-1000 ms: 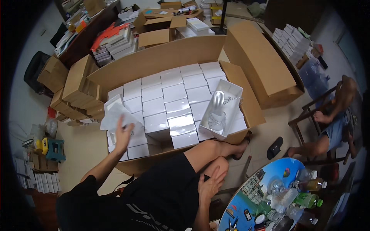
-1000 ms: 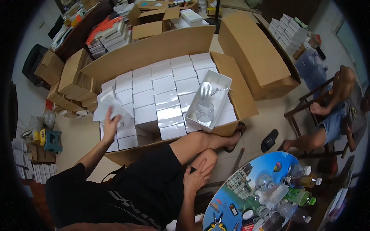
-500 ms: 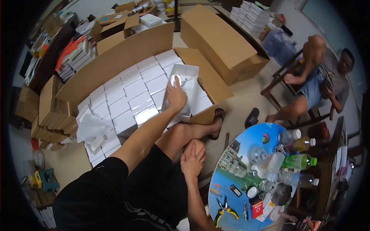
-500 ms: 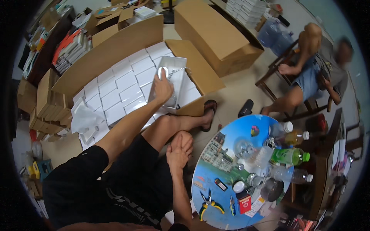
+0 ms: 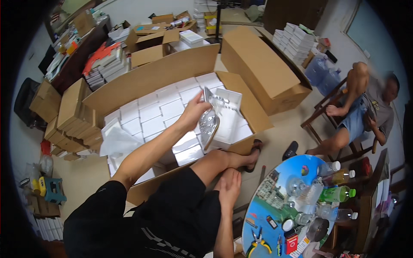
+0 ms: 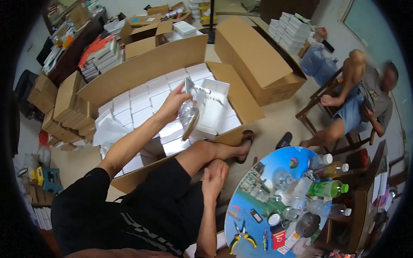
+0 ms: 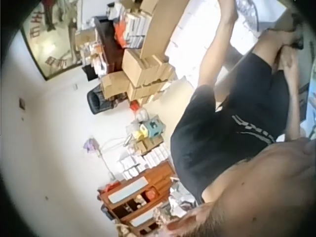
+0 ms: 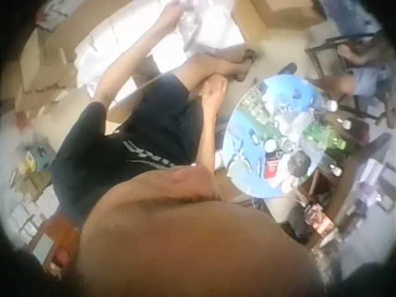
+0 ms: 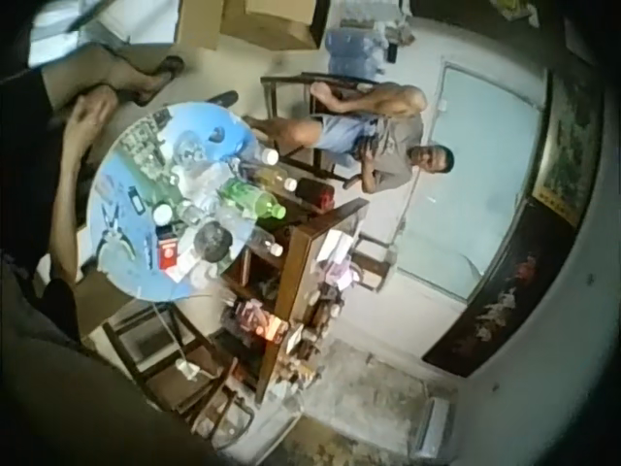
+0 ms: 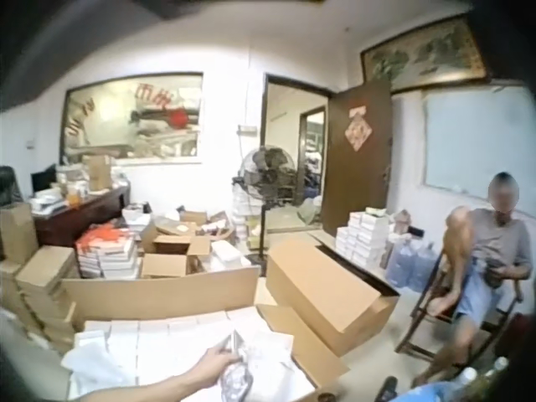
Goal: The person sits on the floor and repeatedly packs silver high-heeled shoes into white boxes. They wrap each shoe in a translucent sheet, place it in a box, and close the lid. The person handles the shoes and boxes one at a time, stacking the finished packages in a large cardboard container.
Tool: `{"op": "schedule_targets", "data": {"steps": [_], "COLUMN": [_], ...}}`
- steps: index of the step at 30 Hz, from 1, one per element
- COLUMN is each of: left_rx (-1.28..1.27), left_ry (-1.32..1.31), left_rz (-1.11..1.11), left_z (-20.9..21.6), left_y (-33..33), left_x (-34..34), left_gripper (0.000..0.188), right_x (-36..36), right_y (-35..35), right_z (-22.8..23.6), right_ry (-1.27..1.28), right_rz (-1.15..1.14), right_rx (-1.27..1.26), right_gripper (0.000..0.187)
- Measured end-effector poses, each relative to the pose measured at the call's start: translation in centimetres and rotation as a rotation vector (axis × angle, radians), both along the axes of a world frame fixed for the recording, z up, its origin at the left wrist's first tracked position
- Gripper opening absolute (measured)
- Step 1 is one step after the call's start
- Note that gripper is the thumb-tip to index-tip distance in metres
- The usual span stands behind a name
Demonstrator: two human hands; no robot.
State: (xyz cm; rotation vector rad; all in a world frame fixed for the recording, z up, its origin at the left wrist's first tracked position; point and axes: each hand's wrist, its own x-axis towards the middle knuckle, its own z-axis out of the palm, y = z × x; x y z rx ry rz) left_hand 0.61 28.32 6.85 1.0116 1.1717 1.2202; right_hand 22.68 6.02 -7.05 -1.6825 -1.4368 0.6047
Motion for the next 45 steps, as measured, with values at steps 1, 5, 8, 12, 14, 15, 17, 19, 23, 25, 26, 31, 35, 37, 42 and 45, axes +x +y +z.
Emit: {"op": "schedule_targets", "data": {"steps": [1, 5, 8, 12, 14, 15, 17, 19, 23, 25, 26, 31, 35, 37, 42, 45], "left_rx": [-0.178, -0.546, -0.709, -0.691, -0.704, -0.683, -0.634, -0.603, -0.501, -0.450, -0.469, -0.414, 0.113, 0.262, 0.245, 0.146], "left_ry": [-0.327, -0.742, -0.852, -0.923, -0.944, -0.932, -0.897, -0.863, -0.697, -0.560, -0.469, -0.422, -0.133, -0.046, -0.102, -0.232], "left_rz": [-0.103, -0.315, -0.367, -0.336, -0.293, -0.307, -0.330, -0.384, -0.649, -0.852, -0.991, -1.307, -1.477, -1.516, -1.548, -1.390], "left_z": [1.4, -0.1, -0.7, -2.7, -3.4, -3.6, -3.9, -3.2, -2.5, -2.4, -2.3, -3.9, -2.1, -0.9, -1.2, -4.0], "left_y": [-2.9, -13.1, -18.9, -22.4, -23.2, -23.6, -24.3, -24.3, -23.7, -23.4, -23.0, -21.8, -20.8, -20.6, -20.4, -21.4], "left_x": [-0.6, -2.7, -3.0, -2.2, -1.9, -1.7, -1.4, -1.7, -2.2, -2.3, -2.5, -2.4, -0.8, -0.3, 0.1, -1.4], "left_gripper": [0.075, 0.054, 0.051, 0.057, 0.060, 0.061, 0.062, 0.065, 0.071, 0.072, 0.075, 0.073, 0.061, 0.055, 0.048, 0.040], "right_x": [-0.8, -4.7, -5.6, -4.5, -4.5, -4.4, -4.4, -4.1, -3.6, -3.1, -2.4, -1.0, -0.5, 0.6, 1.1, 0.4], "right_y": [0.6, 2.0, 0.9, -1.4, -2.5, -2.9, -3.7, -4.4, -5.3, -5.0, -4.9, -4.5, -4.4, -4.5, -5.9, -6.9], "right_z": [2.8, 11.3, 13.8, 13.0, 12.6, 11.6, 11.2, 11.6, 11.6, 12.3, 12.4, 15.4, 17.9, 17.5, 16.7, 16.6], "right_ry": [0.108, 0.311, 0.261, 0.034, -0.006, -0.034, -0.036, 0.016, 0.478, 0.655, 0.696, 0.671, 0.537, 0.687, 1.078, 1.048], "right_rz": [0.020, 0.136, 0.160, 0.153, 0.110, 0.103, 0.083, 0.058, -0.096, -0.040, 0.024, 0.214, 0.341, 0.391, 0.486, 0.514], "right_rx": [0.047, 0.157, 0.111, 0.035, 0.147, 0.247, 0.353, 0.361, 0.252, 0.131, 0.062, -0.251, -0.358, -0.502, -0.725, -0.676], "right_gripper": [0.060, 0.056, 0.043, 0.021, 0.014, 0.013, 0.014, 0.016, 0.007, 0.010, 0.012, 0.015, 0.013, 0.014, 0.027, 0.036]}}
